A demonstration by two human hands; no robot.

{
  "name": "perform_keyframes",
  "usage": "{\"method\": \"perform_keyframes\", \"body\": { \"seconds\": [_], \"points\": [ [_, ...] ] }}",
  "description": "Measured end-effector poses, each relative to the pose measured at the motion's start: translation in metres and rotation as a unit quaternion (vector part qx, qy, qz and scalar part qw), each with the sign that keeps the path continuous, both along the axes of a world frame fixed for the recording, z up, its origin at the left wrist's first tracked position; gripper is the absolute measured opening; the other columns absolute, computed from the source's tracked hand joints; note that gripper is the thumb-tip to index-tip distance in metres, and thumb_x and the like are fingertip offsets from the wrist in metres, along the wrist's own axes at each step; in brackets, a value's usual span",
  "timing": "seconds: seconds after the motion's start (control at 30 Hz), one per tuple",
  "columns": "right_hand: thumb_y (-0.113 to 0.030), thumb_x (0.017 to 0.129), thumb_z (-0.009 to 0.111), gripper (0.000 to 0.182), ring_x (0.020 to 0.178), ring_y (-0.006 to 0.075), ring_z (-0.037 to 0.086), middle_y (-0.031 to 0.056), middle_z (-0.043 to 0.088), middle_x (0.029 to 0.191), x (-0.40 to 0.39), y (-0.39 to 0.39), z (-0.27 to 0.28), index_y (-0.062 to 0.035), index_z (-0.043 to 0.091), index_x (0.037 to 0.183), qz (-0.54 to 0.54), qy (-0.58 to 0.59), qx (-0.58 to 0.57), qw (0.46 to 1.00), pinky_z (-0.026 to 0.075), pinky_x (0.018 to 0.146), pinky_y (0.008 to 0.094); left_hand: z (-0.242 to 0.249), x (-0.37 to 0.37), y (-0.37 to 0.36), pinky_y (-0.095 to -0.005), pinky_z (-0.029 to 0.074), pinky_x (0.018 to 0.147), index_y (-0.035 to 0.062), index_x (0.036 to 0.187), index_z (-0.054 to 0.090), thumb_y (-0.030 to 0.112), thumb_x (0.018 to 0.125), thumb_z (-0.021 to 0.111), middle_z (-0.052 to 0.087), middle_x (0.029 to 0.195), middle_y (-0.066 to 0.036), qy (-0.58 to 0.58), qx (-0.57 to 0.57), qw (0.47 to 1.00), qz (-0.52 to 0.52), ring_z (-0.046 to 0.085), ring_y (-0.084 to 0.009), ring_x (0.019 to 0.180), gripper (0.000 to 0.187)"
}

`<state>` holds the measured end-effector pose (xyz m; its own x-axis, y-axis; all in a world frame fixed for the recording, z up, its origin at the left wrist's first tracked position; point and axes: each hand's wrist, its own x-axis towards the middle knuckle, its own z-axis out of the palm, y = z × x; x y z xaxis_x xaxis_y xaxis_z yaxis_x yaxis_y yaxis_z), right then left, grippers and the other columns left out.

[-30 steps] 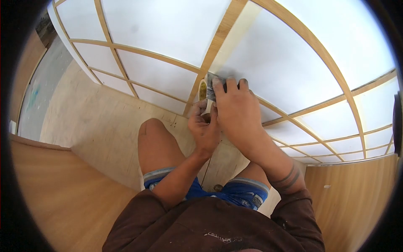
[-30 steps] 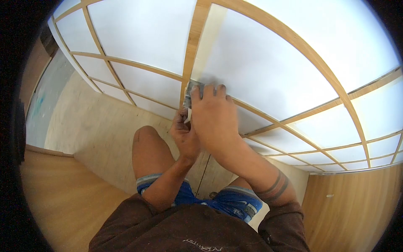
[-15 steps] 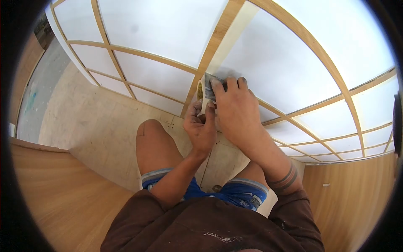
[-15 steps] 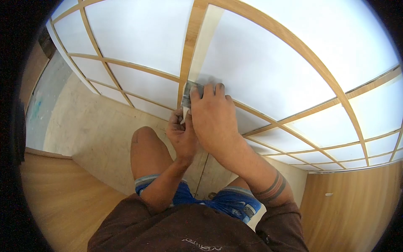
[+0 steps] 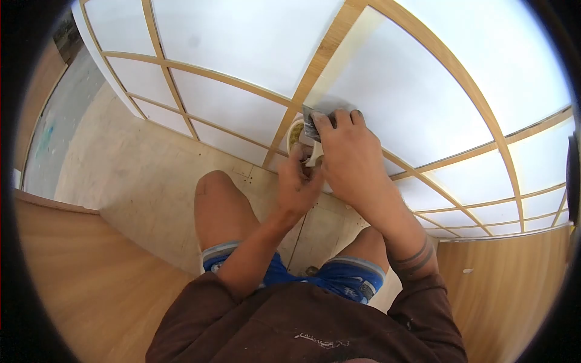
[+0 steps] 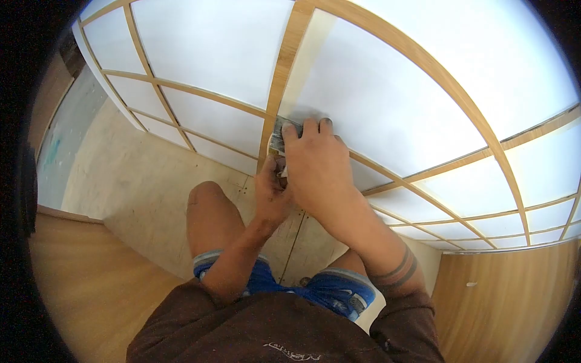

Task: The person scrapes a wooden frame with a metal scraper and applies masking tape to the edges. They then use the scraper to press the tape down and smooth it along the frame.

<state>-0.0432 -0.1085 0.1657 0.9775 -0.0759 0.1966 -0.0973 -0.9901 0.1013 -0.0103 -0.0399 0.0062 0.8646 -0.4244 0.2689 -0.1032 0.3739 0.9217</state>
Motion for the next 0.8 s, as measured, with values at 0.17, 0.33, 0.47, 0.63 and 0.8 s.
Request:
{"method": "perform_keyframes", "body": {
  "seconds": [0.17, 0.33, 0.47, 0.63, 0.8],
  "points": [
    [-0.002, 0.078, 0.072, 0.057, 0.112, 0.0432, 0.061, 0.0247, 0.063, 0.116, 0.001, -0.001, -0.002, 0.0034, 0.062, 0.134, 0.001, 0.003, 0.002, 1.000, 0.058, 0.090, 0.0478, 0.019, -0.017, 0.007, -0.0176, 0.039, 0.054, 0.0046, 0.113, 0.054, 0.006, 0.109, 0.057, 0.059, 0.091, 0.002, 0.225, -0.160, 0.961, 0.013, 0.050, -0.0010, 0.068, 0.006],
    [-0.002, 0.078, 0.071, 0.056, 0.110, 0.0430, 0.062, 0.0246, 0.063, 0.114, 0.000, -0.002, -0.002, 0.0036, 0.063, 0.133, 0.008, -0.002, 0.002, 1.000, 0.058, 0.089, 0.0477, 0.022, -0.017, 0.004, -0.0179, 0.041, 0.057, 0.0039, 0.117, 0.055, 0.007, 0.109, 0.056, 0.063, 0.094, 0.001, 0.215, -0.213, 0.952, 0.051, 0.052, -0.0006, 0.070, 0.008],
    [-0.001, 0.078, 0.070, 0.055, 0.107, 0.0423, 0.062, 0.0237, 0.063, 0.112, 0.001, -0.006, -0.004, 0.0030, 0.063, 0.133, 0.022, -0.009, -0.007, 1.000, 0.058, 0.087, 0.0474, -0.004, -0.021, -0.020, -0.0322, 0.054, 0.064, -0.0001, 0.127, 0.057, 0.007, 0.107, 0.057, 0.073, 0.100, -0.010, 0.085, -0.161, 0.976, 0.122, 0.071, -0.0202, 0.076, 0.021],
    [0.001, 0.079, 0.067, 0.054, 0.105, 0.0410, 0.063, 0.0231, 0.063, 0.112, 0.001, -0.005, -0.004, 0.0010, 0.063, 0.133, 0.021, -0.007, -0.024, 0.999, 0.059, 0.086, 0.0457, -0.029, -0.086, -0.031, -0.0534, 0.056, 0.080, 0.0011, 0.113, 0.070, 0.018, 0.095, 0.064, 0.072, 0.100, -0.026, -0.373, 0.106, 0.915, -0.114, 0.070, -0.0464, 0.091, 0.026],
    [-0.002, 0.080, 0.069, 0.038, 0.108, 0.0430, 0.065, 0.0251, 0.064, 0.111, 0.001, -0.011, -0.007, 0.0027, 0.067, 0.118, 0.041, -0.035, -0.036, 0.998, 0.061, 0.083, 0.0464, -0.065, -0.083, -0.036, -0.0483, 0.055, 0.069, 0.0043, 0.110, 0.070, 0.017, 0.091, 0.070, 0.073, 0.096, -0.022, -0.266, 0.109, 0.937, -0.197, 0.071, -0.0391, 0.076, 0.022]
  ]
}}
